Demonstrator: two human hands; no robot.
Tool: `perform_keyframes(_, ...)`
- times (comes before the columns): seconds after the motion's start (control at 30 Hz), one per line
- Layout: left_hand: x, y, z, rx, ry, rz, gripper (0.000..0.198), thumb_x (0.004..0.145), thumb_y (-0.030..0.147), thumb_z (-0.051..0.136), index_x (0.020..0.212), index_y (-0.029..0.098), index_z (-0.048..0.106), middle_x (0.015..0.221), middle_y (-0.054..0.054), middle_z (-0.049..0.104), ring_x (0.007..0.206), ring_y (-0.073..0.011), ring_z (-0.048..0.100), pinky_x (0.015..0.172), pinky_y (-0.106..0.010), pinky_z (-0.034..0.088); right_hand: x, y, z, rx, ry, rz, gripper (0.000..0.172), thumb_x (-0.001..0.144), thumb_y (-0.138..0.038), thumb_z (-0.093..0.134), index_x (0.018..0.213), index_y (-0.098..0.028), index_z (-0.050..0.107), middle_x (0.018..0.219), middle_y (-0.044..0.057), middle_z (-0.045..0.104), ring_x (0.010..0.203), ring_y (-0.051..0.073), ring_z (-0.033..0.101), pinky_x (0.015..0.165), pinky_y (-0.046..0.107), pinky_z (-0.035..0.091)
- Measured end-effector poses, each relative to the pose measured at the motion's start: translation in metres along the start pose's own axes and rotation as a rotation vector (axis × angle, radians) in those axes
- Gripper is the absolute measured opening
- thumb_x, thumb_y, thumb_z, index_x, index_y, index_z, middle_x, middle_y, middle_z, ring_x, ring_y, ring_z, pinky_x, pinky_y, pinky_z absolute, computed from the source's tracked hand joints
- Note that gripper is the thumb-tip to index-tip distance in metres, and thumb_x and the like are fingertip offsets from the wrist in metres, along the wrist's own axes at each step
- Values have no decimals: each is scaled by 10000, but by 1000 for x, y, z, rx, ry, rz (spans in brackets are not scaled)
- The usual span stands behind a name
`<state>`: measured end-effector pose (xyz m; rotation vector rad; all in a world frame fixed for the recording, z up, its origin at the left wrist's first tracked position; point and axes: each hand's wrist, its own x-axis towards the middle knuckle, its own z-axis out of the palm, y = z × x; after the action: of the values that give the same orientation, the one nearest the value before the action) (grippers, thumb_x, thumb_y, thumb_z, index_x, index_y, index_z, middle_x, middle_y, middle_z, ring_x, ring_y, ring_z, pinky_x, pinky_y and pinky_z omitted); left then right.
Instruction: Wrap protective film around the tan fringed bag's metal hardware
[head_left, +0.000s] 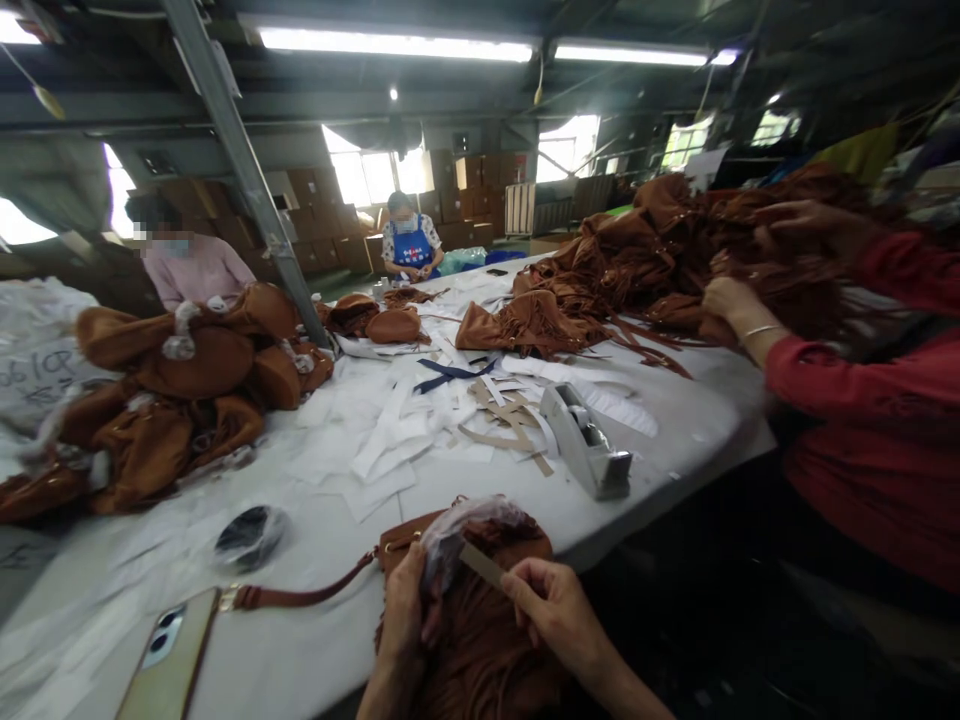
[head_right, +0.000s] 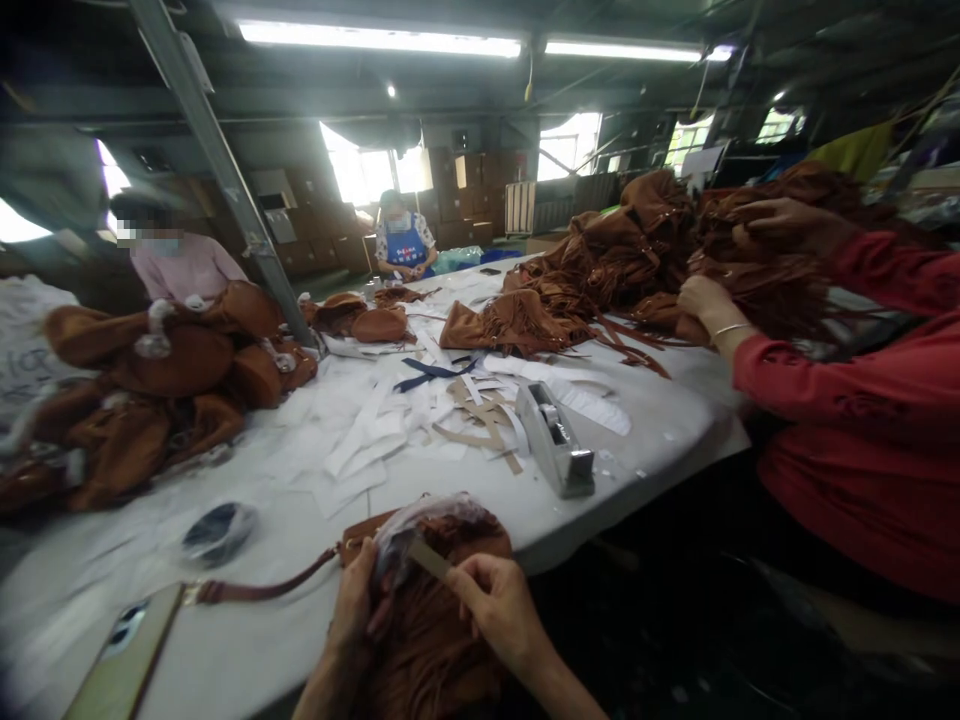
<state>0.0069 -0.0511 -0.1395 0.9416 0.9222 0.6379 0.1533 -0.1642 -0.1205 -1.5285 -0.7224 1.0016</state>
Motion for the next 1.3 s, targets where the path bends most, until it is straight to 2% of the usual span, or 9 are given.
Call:
perform_keyframes(0.13,-2,3,-2,-133,-19,-44,621,700,756,552,520,178,418,275,82,297,198,-27,202,236,-138,134,-7,3,17,-25,-11,47,513,712,-652,612,704,-140,610,445,-41,508,313,55,383,329,180,228)
perform_keyframes(0.3,-17,5,4,-137,-29,53,574,696,713,606,612,165,459,350,93,358,210,-18,231,233,-124,152,-9,1,34,-89,28,8,491,709,-637,622,679,-147,629,431,-35,510,315,62,389,327,188,249)
perform_keyframes(0.47,-38,8,17,-35,-37,212,493,767,615,620,964,186,476,479,100,464,263,-20,308,262,-102,211,-6,-7,49,100,45,36,522,682,-660,645,762,-145,625,453,-42,516,326,61,392,326,184,226)
perform_keyframes(0.67,-48,2,19,-19,-8,159,777,771,636,594,1319,234,219,529,95,516,258,-52,332,261,-135,250,-5,-3,62,440,-92,136,560,632,-645,712,824,-130,600,483,-66,499,336,19,320,335,165,157)
perform_keyframes(0.73,-48,1,18,-4,-6,142,738,762,643,600,1282,223,286,520,99,496,266,-51,333,262,-135,250,-5,-1,62,448,-93,130,548,636,-635,718,801,-126,599,488,-64,499,343,16,323,340,164,157)
perform_keyframes(0.8,-47,1,17,12,-35,139,573,762,642,601,1074,188,442,498,101,455,280,-43,329,265,-132,247,-6,1,60,417,-79,118,537,635,-633,718,754,-124,592,489,-59,501,350,17,336,344,162,165)
perform_keyframes(0.9,-42,0,15,18,-82,144,477,757,619,626,820,173,472,493,97,428,301,-29,317,270,-129,252,-5,-1,53,329,-62,99,537,626,-642,712,708,-125,590,488,-50,511,356,26,364,341,164,186)
perform_keyframes(1.17,-24,4,-4,-19,-58,110,427,724,537,709,776,162,512,485,96,418,345,-26,299,298,-121,272,-9,-5,34,206,-65,37,495,642,-516,759,939,-149,610,561,-34,611,436,97,529,408,194,379)
perform_keyframes(1.3,-20,12,-9,-7,-100,92,406,735,511,709,751,153,518,532,75,451,375,-31,338,316,-125,290,-17,-8,31,280,-165,-79,439,616,-392,817,939,-169,618,808,34,704,767,187,672,683,271,519)
